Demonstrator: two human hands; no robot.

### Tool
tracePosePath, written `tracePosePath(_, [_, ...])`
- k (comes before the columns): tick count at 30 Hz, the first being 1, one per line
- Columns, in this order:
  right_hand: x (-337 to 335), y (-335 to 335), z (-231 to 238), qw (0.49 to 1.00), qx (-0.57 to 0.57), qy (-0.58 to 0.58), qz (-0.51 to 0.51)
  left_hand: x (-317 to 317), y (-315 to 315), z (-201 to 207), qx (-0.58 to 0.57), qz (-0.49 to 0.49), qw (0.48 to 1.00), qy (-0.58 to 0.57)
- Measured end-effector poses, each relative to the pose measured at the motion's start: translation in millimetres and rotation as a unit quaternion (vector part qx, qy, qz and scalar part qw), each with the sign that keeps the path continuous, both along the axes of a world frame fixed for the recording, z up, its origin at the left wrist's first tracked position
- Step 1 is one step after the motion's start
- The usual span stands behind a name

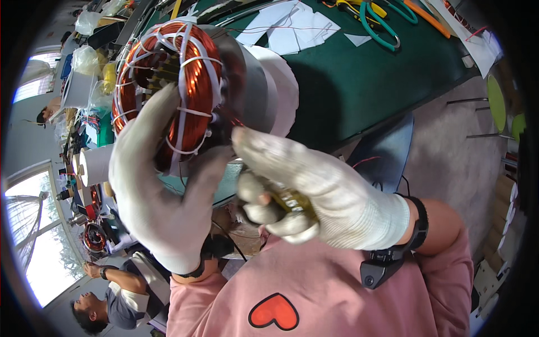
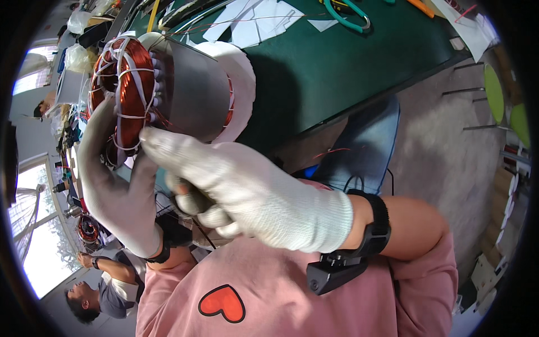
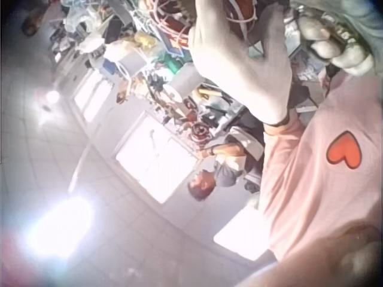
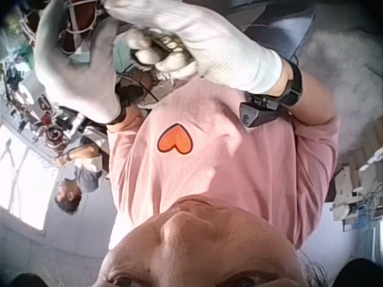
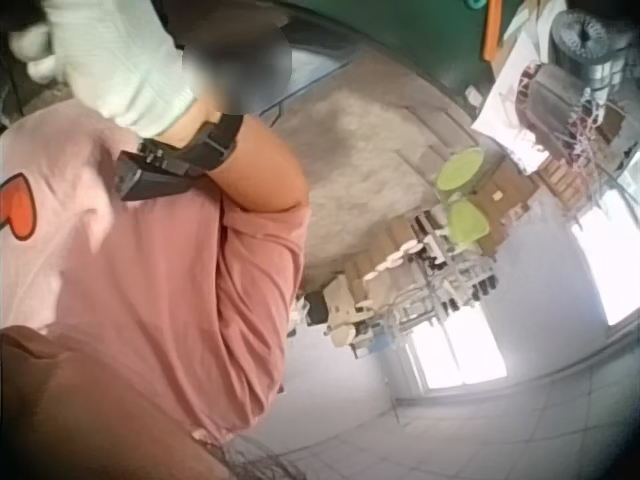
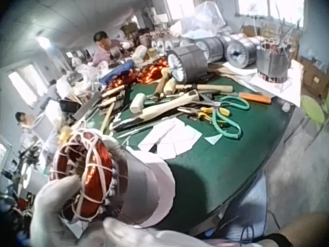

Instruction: Assembling an electric motor stator by winding coils and securing the housing with a hammer and tool.

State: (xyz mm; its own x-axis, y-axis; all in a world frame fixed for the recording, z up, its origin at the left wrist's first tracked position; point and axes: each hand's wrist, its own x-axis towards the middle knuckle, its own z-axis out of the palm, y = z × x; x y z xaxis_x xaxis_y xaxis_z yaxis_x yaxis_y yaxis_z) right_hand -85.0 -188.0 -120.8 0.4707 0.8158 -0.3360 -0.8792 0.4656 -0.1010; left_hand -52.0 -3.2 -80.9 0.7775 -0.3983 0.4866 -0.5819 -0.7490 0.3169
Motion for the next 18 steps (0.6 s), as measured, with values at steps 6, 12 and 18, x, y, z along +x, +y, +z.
tracePosePath(6, [-17, -20, -4, 0.997, -0.05, 0.038, -0.053, 4, -19, 4, 0.051, 0.03, 0.998, -0.032])
tracePosePath(12, [-27, -24, -12, 0.995, -0.049, -0.085, -0.033, 12, 3, 10, -0.188, -0.032, 0.982, -0.016])
tracePosePath(18, [-31, -16, 5, 0.909, -0.188, -0.373, -0.009, -64, 35, 30, -0.164, -0.06, 0.983, 0.06])
